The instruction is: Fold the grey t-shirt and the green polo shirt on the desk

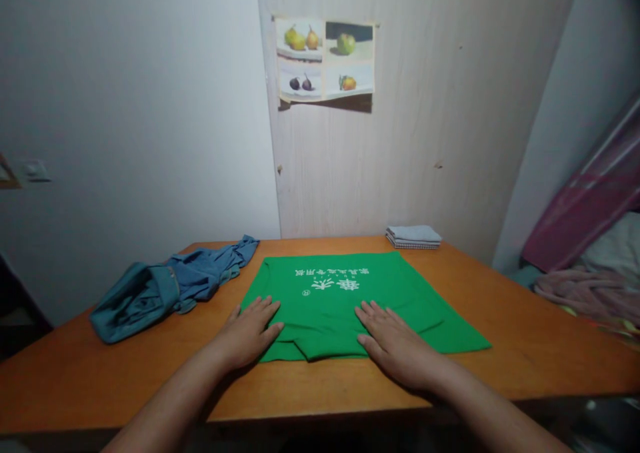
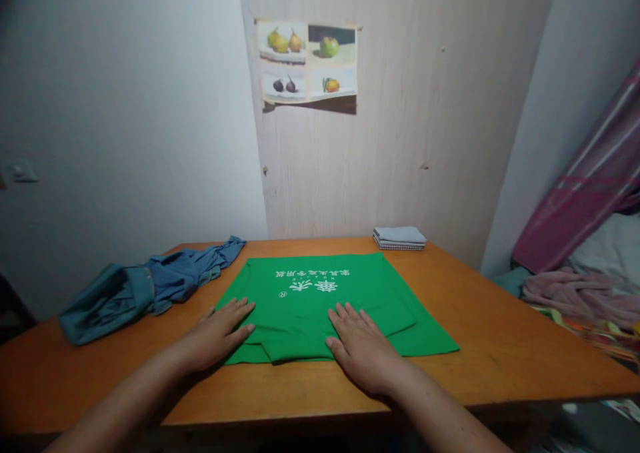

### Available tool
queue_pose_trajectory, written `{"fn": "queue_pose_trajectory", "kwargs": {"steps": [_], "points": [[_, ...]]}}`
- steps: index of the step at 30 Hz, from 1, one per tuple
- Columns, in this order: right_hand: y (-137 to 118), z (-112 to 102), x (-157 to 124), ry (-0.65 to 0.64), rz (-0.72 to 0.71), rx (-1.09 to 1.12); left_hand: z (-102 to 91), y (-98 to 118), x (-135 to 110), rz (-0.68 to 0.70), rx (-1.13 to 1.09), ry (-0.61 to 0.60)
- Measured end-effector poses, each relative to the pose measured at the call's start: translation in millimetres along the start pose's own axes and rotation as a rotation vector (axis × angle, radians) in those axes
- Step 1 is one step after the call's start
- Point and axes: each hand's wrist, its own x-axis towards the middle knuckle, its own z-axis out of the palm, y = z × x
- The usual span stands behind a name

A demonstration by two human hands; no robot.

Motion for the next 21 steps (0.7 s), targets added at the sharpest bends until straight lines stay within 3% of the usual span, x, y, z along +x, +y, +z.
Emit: {"fn": "queue_pose_trajectory", "kwargs": {"steps": [5,10,13,16,21], "points": [[13,-11,3,0.032,-0.023,0.110,-20.3,-5,14,0.068,-0.105,0.133],[18,-39,37,0.136,0.007,0.168,-28.7,5,56,0.117,-0.167,0.220],[13,-45,72,0.163,-0.027,0.161,-17.1,22,88,0.160,-0.137,0.198],[14,-34,100,0.119,-0.061,0.094,2.7,37,109,0.157,-0.079,0.096],[50,-14,105,0.017,0.055,-0.025,22.2,27,113,0.135,-0.015,-0.004]]}}
